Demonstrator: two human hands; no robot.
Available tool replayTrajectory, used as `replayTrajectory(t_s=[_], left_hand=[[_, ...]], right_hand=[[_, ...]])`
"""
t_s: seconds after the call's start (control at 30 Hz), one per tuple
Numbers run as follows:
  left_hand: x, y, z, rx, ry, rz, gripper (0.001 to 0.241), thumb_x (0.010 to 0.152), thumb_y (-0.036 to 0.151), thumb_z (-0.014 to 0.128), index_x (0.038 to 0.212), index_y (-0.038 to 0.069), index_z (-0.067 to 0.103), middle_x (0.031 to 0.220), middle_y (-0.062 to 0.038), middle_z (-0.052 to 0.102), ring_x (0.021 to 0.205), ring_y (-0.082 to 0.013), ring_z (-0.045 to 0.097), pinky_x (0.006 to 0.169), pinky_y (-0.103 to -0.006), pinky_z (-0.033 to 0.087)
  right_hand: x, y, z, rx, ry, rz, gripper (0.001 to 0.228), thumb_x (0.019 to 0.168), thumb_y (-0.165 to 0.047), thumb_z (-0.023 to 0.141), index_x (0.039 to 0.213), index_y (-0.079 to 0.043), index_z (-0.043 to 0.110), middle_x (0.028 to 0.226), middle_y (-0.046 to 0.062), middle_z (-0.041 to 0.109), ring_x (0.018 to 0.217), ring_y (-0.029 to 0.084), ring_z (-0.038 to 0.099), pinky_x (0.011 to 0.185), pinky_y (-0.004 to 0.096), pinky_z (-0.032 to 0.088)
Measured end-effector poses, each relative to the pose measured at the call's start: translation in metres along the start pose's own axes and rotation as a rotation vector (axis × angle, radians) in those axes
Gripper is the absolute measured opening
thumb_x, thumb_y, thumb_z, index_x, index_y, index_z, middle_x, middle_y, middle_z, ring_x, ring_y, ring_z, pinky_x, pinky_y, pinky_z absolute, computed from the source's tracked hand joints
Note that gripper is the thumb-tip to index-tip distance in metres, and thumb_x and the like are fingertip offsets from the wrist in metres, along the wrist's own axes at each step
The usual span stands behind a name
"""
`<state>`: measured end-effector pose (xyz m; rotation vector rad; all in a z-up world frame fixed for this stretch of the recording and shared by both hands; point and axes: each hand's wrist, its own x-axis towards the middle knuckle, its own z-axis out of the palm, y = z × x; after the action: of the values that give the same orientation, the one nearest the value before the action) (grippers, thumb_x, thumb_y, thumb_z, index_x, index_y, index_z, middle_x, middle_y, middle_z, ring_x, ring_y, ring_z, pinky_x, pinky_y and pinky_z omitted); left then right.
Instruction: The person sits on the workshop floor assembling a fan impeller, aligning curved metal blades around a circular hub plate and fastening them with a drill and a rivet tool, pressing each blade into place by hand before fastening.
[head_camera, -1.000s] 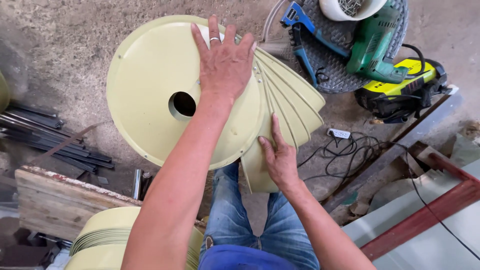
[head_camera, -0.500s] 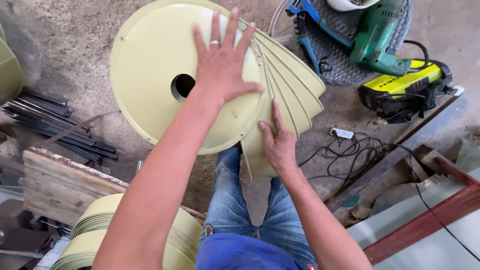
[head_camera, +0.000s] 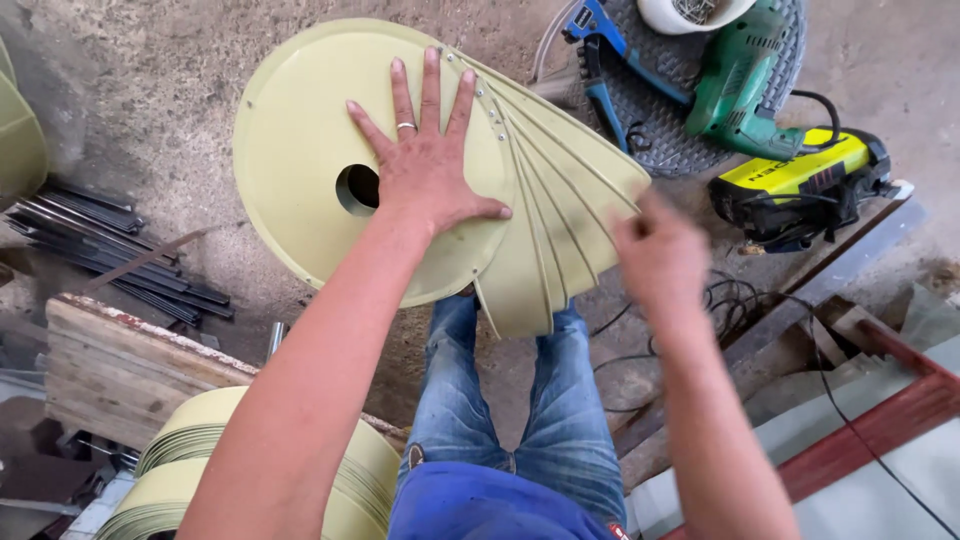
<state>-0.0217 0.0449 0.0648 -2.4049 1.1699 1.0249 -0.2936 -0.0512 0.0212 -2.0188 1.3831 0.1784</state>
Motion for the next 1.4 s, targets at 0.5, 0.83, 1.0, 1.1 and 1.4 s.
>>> replayTrajectory(t_s=[0.5,0.83,1.0,1.1,1.4], left_hand=[[0.004,0.002,-0.003,-0.001,-0.052,-0.007,0.158,0.045,0.082,0.082,0.165,0.029,-0.004,0.171,-0.011,-0.018,0.155,-0.0405,-0.020,0.110,-0.0837,-0.010],[0.004,0.005,-0.003,-0.033,-0.025,-0.011,0.154,0.047,0.080,0.082,0.166,0.031,-0.002,0.171,-0.010,-0.016,0.156,-0.0394,-0.019,0.110,-0.0831,-0.011],[0.003,0.004,-0.007,-0.059,-0.028,0.009,0.152,0.048,0.079,0.082,0.165,0.031,0.000,0.171,-0.009,-0.016,0.155,-0.0390,-0.019,0.110,-0.0831,-0.010],[0.004,0.002,-0.008,-0.099,-0.032,0.029,0.152,0.048,0.079,0.083,0.166,0.030,0.000,0.172,-0.009,-0.016,0.155,-0.0386,-0.019,0.111,-0.0828,-0.010],[0.003,-0.007,0.003,-0.139,0.050,0.097,0.150,0.047,0.078,0.083,0.167,0.029,0.006,0.171,-0.010,-0.014,0.155,-0.0398,-0.017,0.110,-0.0825,-0.010]], right_hand=[[0.181,0.162,0.039,-0.491,0.216,-0.346,0.125,0.077,-0.020,0.090,0.170,-0.010,0.007,0.146,0.038,0.036,0.134,0.058,0.039,0.117,0.066,0.028],[0.199,0.199,-0.014,-0.192,0.246,-0.446,0.098,0.088,-0.006,0.074,0.166,-0.007,0.015,0.150,0.032,0.047,0.137,0.049,0.051,0.120,0.053,0.043],[0.128,0.149,-0.116,0.969,0.112,-0.117,0.069,0.087,0.004,0.062,0.152,-0.001,0.042,0.139,0.020,0.060,0.109,0.034,0.067,0.101,0.048,0.058],[0.029,0.117,-0.176,1.219,0.027,0.027,0.055,0.093,-0.009,0.056,0.145,0.008,0.051,0.126,0.022,0.061,0.111,0.033,0.070,0.102,0.046,0.058],[-0.072,0.041,-0.214,0.518,0.088,0.233,0.054,0.100,-0.018,0.065,0.145,0.008,0.050,0.120,0.031,0.061,0.100,0.042,0.066,0.085,0.055,0.056]])
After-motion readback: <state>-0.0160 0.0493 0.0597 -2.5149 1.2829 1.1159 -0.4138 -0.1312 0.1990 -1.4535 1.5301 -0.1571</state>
